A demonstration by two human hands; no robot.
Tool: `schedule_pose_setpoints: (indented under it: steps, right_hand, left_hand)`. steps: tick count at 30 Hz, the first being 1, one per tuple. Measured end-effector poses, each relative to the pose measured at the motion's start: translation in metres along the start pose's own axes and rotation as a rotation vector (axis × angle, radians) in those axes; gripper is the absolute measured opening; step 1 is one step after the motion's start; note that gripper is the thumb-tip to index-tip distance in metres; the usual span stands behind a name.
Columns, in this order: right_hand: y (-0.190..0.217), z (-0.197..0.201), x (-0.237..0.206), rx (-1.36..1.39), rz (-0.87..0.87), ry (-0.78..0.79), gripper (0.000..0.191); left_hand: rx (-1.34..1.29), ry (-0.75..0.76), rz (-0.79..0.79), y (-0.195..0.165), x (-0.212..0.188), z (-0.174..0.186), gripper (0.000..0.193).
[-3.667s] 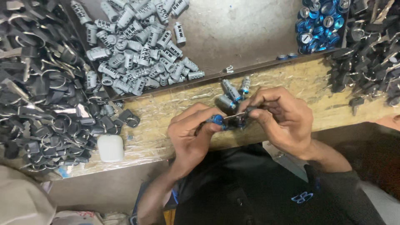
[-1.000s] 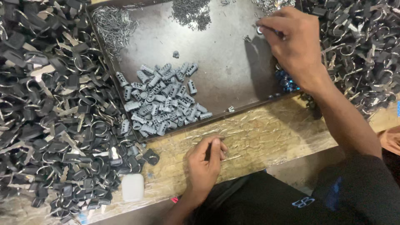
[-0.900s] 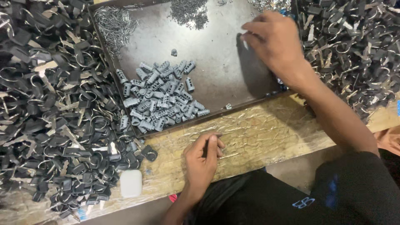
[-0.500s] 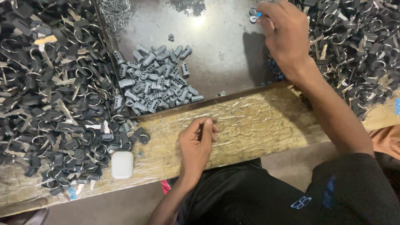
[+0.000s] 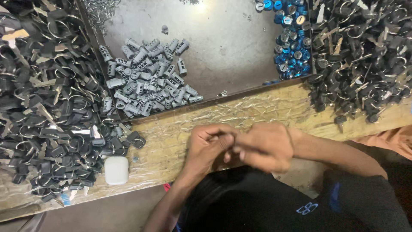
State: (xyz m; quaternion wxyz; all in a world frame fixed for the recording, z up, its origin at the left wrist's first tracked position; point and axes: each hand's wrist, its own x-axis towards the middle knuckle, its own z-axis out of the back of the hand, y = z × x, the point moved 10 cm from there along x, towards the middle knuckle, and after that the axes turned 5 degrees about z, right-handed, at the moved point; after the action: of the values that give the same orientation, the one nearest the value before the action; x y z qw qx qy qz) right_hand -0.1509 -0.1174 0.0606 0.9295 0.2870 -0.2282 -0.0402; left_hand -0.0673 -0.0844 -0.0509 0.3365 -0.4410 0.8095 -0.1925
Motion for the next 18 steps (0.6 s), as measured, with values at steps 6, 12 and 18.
schedule_pose_setpoints:
  steps: [6,12,18]
  right_hand:
    - [0.026,0.016,-0.010,0.122,0.256,-0.114,0.017]
    - [-0.042,0.013,-0.001,0.049,-0.336,-0.114,0.023]
    - [-0.163,0.064,0.026,-0.260,-0.626,-0.265,0.013]
  left_hand:
    - [-0.219,0.187,0.067,0.011,-0.009,-0.008,0.013]
    - [-0.349,-0.109,-0.204,0.001,-0.008,0.008,0.014]
    - [0.088,-0.407,-0.225,-0.012,-0.012,0.033,0.017]
